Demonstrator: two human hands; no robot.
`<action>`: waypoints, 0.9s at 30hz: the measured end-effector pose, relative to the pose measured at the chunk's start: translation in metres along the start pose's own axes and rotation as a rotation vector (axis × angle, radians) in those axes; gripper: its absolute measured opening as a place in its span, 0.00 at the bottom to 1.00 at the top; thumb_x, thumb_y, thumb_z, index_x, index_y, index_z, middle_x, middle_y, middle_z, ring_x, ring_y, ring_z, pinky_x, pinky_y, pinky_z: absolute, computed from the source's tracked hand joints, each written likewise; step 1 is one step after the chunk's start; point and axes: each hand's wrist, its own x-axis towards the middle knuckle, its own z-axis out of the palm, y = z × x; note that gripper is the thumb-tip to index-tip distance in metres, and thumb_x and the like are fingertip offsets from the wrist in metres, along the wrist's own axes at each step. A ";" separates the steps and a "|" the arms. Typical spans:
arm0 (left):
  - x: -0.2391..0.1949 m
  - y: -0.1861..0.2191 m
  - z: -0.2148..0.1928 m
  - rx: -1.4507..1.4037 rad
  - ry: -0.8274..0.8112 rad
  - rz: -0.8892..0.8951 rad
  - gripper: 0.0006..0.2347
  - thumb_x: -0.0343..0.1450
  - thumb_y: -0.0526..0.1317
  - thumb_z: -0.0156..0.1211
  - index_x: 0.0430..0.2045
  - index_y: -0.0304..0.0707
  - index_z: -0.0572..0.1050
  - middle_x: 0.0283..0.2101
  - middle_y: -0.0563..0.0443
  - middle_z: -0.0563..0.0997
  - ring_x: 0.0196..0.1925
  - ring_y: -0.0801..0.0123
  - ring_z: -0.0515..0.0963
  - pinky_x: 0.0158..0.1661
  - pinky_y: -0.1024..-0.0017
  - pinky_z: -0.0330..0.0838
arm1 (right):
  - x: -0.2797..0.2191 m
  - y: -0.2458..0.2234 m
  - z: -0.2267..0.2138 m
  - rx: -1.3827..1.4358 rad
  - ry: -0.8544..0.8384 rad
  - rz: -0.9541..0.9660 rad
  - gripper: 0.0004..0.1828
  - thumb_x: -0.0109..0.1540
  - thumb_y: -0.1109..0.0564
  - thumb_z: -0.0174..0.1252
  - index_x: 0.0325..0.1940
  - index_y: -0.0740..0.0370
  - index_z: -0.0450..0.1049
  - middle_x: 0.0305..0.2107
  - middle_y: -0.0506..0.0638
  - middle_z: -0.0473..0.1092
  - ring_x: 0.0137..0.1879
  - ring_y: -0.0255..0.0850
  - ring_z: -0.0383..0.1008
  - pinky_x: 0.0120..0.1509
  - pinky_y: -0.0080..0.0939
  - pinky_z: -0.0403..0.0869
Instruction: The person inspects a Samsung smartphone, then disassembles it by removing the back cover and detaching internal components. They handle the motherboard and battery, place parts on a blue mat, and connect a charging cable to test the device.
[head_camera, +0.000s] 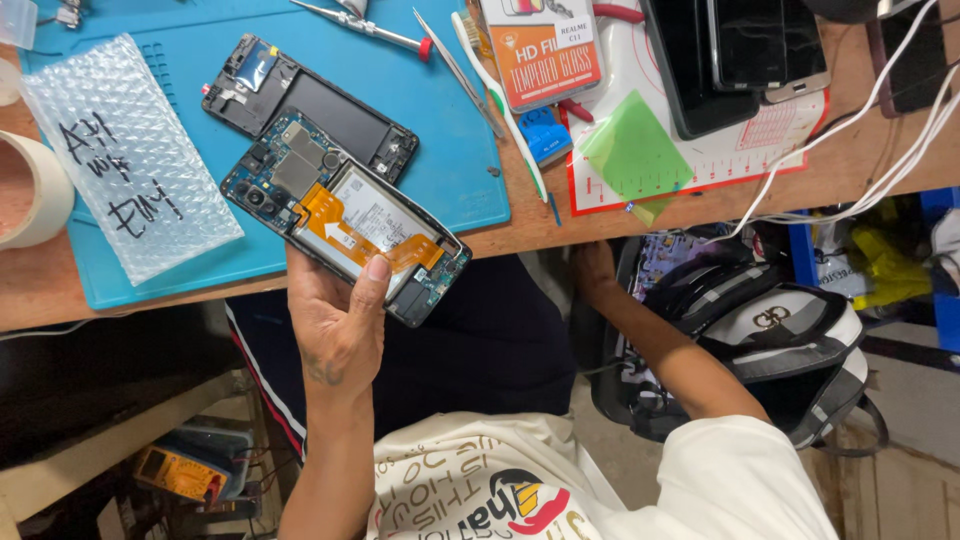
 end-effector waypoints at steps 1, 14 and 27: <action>-0.001 0.002 0.000 0.006 0.007 0.002 0.27 0.76 0.26 0.54 0.72 0.30 0.53 0.66 0.41 0.69 0.70 0.61 0.71 0.72 0.60 0.65 | 0.002 0.007 0.004 -0.040 -0.029 0.032 0.35 0.63 0.45 0.46 0.73 0.58 0.60 0.72 0.51 0.51 0.78 0.49 0.44 0.77 0.58 0.45; -0.003 0.000 -0.001 0.159 0.011 0.039 0.23 0.76 0.27 0.54 0.67 0.29 0.58 0.63 0.40 0.73 0.66 0.61 0.74 0.69 0.61 0.68 | -0.065 0.037 0.007 0.415 -0.763 0.030 0.28 0.63 0.30 0.53 0.57 0.46 0.78 0.56 0.50 0.72 0.64 0.49 0.72 0.62 0.61 0.71; -0.010 0.013 -0.011 -0.005 0.057 0.062 0.23 0.75 0.29 0.58 0.66 0.29 0.58 0.59 0.42 0.74 0.61 0.64 0.76 0.63 0.64 0.72 | -0.094 0.021 -0.045 0.904 -0.565 -0.273 0.15 0.50 0.66 0.63 0.40 0.61 0.82 0.35 0.56 0.80 0.44 0.45 0.83 0.47 0.45 0.79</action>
